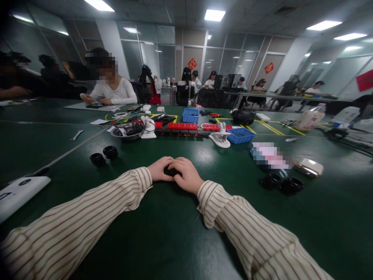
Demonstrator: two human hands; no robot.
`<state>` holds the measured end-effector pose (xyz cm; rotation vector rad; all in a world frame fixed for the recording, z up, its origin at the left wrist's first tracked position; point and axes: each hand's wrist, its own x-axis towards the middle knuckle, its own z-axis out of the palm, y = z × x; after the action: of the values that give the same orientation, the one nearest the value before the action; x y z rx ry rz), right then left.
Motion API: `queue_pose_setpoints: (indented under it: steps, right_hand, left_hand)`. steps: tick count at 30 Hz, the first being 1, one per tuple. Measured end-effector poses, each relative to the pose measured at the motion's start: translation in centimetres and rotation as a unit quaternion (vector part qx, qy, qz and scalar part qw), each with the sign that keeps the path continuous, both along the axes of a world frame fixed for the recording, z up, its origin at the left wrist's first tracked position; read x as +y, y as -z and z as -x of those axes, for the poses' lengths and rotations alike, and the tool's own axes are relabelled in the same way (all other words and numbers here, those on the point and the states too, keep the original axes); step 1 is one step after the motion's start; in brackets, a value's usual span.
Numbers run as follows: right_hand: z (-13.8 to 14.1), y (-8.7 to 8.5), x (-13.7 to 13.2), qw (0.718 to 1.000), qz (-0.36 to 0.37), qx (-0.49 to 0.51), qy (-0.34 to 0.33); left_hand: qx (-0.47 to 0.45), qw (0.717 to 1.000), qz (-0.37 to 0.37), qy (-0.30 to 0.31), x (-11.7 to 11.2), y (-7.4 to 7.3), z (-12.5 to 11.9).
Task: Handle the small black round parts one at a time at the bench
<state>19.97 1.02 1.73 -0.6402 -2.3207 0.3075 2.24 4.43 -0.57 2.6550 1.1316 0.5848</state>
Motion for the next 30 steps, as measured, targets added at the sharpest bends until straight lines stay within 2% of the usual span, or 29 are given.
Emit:
queue_pose_setpoints:
  steps: [2,7,9,12,22,30]
  right_hand:
    - [0.0,0.0,-0.1,1.0,-0.003,0.007,0.025]
    - [0.0,0.7,0.3,0.99,0.008,0.022,0.139]
    - [0.1,1.0,0.6,0.987,0.016,0.018,0.161]
    - [0.1,1.1,0.9,0.988,0.021,0.01,0.154]
    - [-0.1,0.4,0.5,0.999,0.008,-0.001,0.051]
    - [0.1,0.9,0.6,0.988,0.012,0.017,0.154]
  left_hand:
    - [0.002,1.0,-0.004,-0.012,-0.2,0.0,-0.1]
    - [0.008,0.997,-0.021,-0.068,-1.1,-0.2,-0.9]
    - [0.014,0.997,-0.022,-0.076,-1.4,-0.3,-1.2]
    - [0.02,0.997,-0.019,-0.077,-1.6,-0.4,-1.5]
    - [0.015,1.0,0.01,-0.025,-1.0,-0.4,-1.1]
    - [0.008,0.997,-0.018,-0.07,-1.4,-0.2,-1.3]
